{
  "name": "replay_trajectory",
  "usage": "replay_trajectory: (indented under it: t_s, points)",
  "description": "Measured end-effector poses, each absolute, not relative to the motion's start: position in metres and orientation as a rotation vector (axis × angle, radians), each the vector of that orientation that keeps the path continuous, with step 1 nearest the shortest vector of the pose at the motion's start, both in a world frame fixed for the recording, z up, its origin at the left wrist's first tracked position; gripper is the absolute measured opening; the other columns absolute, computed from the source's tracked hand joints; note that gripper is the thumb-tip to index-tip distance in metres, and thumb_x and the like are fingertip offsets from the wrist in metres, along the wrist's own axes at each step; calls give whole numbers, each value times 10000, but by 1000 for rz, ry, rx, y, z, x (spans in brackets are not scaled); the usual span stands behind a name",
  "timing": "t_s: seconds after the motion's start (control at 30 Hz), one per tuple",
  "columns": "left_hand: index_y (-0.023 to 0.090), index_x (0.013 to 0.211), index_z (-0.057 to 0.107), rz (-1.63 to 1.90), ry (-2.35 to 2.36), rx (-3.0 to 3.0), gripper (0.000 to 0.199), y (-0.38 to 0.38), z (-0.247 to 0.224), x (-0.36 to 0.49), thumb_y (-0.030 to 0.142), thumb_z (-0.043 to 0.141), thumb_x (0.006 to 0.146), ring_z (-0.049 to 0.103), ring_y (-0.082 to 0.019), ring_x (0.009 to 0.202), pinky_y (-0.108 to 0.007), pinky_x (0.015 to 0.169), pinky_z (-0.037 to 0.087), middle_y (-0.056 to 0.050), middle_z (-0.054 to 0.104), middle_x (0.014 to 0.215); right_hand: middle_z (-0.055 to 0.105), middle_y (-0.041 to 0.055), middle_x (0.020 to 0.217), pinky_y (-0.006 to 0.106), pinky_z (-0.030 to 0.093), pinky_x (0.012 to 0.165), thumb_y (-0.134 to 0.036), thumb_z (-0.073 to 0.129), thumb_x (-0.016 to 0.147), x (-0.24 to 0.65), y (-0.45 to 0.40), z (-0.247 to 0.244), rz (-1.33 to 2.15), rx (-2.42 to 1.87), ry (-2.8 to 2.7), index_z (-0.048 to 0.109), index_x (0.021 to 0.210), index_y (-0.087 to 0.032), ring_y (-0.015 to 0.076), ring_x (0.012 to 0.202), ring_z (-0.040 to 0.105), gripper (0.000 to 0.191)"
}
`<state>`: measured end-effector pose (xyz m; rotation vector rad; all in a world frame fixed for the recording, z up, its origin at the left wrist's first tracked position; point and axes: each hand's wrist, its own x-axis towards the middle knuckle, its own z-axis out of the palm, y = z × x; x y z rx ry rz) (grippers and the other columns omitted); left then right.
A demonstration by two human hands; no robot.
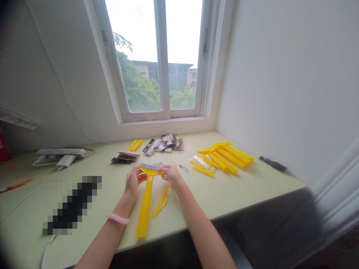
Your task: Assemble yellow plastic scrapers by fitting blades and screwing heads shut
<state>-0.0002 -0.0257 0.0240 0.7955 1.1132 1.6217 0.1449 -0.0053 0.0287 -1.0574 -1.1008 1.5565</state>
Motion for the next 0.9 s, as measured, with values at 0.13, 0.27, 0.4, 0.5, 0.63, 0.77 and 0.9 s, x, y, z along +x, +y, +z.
replay_trajectory:
  t_s: [0.13,0.27,0.4,0.5,0.63,0.77,0.9]
  points:
    - [93,701,606,1513,1164,805,167,-24,23,-3,239,563,634,596,-152,457,-260,476,483,-68,655,595,529,-27,588,182,285,488,-176,673,529,150,-5,30,1567,-1128,-1128,583,586,-148,60,547,420,110]
    - [67,677,618,1395,1186,726,115,-22,23,-6,144,545,633,637,-178,522,-265,528,515,-127,678,635,509,-34,549,179,274,465,-155,639,537,154,-3,29,1528,-1169,-1133,579,572,-150,60,521,404,69]
    - [55,703,628,1311,1177,665,109,-22,24,-8,87,550,634,650,-178,552,-251,543,530,-138,688,667,455,-46,486,177,242,426,-158,609,550,155,0,25,1458,-1206,-1139,571,545,-150,52,465,367,39]
    - [45,718,635,1319,1171,684,117,-22,24,-8,77,555,639,657,-189,571,-256,550,538,-146,689,673,428,-51,456,183,210,392,-207,616,579,154,1,22,1358,-1252,-1220,578,564,-148,52,423,348,72]
    - [48,710,634,1358,1183,683,113,-22,23,-9,63,548,638,662,-202,584,-274,565,549,-144,688,660,562,-4,587,197,302,411,-345,654,622,154,0,21,1173,-1307,-1311,628,747,-153,85,474,449,230]
    - [60,703,626,1427,1192,639,100,-20,24,-14,67,547,642,661,-195,573,-281,577,554,-125,682,632,617,31,708,264,417,571,-394,552,739,163,-12,20,890,-1325,-1422,628,792,-178,140,612,531,235]
    - [85,675,611,1496,1130,551,84,-19,27,-18,65,531,655,658,-177,568,-280,622,555,-92,669,585,638,55,843,322,422,757,-271,573,735,179,-40,18,725,-1162,-1899,661,776,-195,180,783,548,124]
